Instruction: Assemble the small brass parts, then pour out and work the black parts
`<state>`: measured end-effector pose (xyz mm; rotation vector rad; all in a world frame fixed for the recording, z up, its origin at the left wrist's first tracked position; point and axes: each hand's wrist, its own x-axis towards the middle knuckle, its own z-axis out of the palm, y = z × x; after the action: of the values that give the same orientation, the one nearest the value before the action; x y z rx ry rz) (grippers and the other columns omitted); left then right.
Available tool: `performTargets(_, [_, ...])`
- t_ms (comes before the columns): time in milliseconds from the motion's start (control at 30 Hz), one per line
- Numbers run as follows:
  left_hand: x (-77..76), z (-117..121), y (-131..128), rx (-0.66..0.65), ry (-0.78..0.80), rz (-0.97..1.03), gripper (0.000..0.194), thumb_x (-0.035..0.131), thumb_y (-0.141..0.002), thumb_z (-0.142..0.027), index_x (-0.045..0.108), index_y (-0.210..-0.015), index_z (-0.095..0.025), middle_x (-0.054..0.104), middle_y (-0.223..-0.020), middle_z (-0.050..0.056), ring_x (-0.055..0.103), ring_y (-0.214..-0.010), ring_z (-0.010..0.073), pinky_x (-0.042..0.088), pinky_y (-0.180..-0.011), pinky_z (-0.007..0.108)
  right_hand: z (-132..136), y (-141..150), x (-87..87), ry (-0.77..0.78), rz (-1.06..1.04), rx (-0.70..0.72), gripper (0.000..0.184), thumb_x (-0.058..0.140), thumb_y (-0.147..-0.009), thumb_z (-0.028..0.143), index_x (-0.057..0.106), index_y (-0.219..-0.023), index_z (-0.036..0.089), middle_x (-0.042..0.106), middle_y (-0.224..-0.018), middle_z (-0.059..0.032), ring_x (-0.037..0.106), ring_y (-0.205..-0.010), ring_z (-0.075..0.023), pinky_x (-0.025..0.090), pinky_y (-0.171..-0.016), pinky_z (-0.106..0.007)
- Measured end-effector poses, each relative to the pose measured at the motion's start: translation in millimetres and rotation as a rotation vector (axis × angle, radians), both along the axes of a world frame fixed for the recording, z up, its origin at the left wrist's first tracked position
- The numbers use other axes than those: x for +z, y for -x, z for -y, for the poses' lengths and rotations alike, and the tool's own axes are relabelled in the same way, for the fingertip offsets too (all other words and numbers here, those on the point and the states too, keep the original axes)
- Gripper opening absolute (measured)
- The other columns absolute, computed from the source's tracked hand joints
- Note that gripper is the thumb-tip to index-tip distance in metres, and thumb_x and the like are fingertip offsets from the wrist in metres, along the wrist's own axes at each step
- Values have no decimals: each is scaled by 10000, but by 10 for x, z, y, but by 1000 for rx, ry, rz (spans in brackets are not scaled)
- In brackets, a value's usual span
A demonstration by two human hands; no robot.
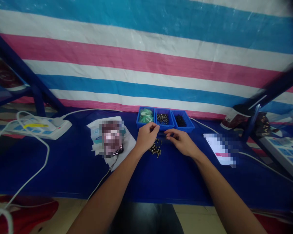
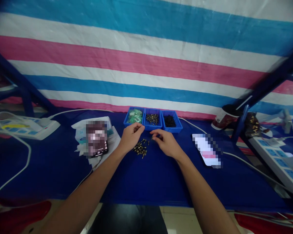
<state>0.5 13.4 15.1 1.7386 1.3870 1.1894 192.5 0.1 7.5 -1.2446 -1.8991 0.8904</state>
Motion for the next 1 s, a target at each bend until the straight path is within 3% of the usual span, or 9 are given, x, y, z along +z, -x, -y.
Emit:
performTargets(167, [20,43,-48,-161,-44,0,128,580,-874,-269,653,-936,-184,654,-794,-1,572,-622,113,429,-608,249,-45,-11,0,267,-531,-128,264,758,-736,331,653,-945,208,621,-784,16,473,-572,-91,349,-525,-245])
performTargets(267, [6,56,-73,-224,-90,3,202,643,-840,-254,656,-1033,-194,656,-878,8,559,-626,99,453,-620,247,-45,7,11,430,-761,-162,301,818,-662,310,627,-874,212,534,-640,61,404,-504,-72,304,-494,-237])
performTargets(400, [-10,59,-86,-244,-149,-4,221,676,-832,-254,676,-1049,-213,668,-937,25,570,-694,115,475,-674,267,-16,49,48,554,-854,-148,307,835,-639,270,625,-855,209,508,-598,69,380,-480,-62,284,-484,-234])
performTargets(600, [4,66,-95,-241,-165,-10,134,644,-874,-294,697,-959,-204,687,-913,26,589,-719,122,484,-712,279,3,93,33,586,-843,-92,296,812,-673,296,609,-873,215,510,-625,74,386,-471,-53,291,-487,-231])
performTargets(700, [4,57,-93,-235,-151,-23,133,641,-877,-291,688,-950,-191,696,-914,31,599,-722,127,488,-711,282,12,91,42,411,-654,-94,278,744,-748,357,614,-949,216,540,-633,57,428,-485,-78,312,-491,-242])
performTargets(867, [0,38,-75,-252,-126,-65,142,616,-889,-278,682,-965,-177,698,-904,43,609,-739,138,489,-726,289,63,58,120,-192,-94,-107,258,590,-889,312,666,-1123,236,708,-998,-58,611,-733,-169,452,-648,-309])
performTargets(1000, [-3,38,-68,-279,-88,-75,152,584,-905,-276,672,-969,-170,689,-883,42,608,-743,143,479,-735,292,76,19,140,-347,51,-48,206,541,-934,289,712,-1039,243,729,-1000,-45,653,-861,-197,486,-727,-322])
